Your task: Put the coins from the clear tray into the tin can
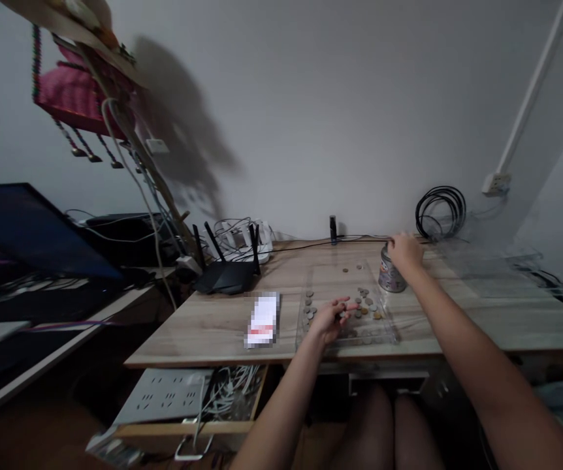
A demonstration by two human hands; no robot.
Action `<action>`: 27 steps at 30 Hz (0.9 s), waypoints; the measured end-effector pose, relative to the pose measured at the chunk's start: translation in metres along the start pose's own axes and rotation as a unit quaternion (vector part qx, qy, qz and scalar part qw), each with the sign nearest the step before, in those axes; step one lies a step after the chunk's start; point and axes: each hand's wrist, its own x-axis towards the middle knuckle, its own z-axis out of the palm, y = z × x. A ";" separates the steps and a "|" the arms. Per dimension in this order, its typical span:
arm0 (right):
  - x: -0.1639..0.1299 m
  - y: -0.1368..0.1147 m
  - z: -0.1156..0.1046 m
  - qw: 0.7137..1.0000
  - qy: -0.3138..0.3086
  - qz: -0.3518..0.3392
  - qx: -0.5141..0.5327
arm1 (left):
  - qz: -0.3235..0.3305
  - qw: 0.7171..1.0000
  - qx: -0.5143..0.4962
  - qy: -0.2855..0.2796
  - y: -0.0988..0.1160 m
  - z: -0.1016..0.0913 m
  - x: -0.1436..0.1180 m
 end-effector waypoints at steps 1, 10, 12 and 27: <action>-0.015 -0.007 0.003 0.998 -0.014 -0.047 0.045 | 0.012 1.000 0.008 0.002 -0.001 0.000 0.000; -0.095 -0.048 0.057 0.894 -0.317 -0.130 0.289 | 0.043 0.998 0.049 -0.008 -0.005 0.001 0.000; -0.072 -0.041 0.043 0.927 -0.232 -0.121 0.269 | 0.011 0.999 0.026 -0.017 -0.003 0.001 0.000; 0.020 0.010 -0.001 0.988 -0.065 0.092 -0.108 | -0.021 0.994 -0.101 0.026 0.000 -0.002 0.003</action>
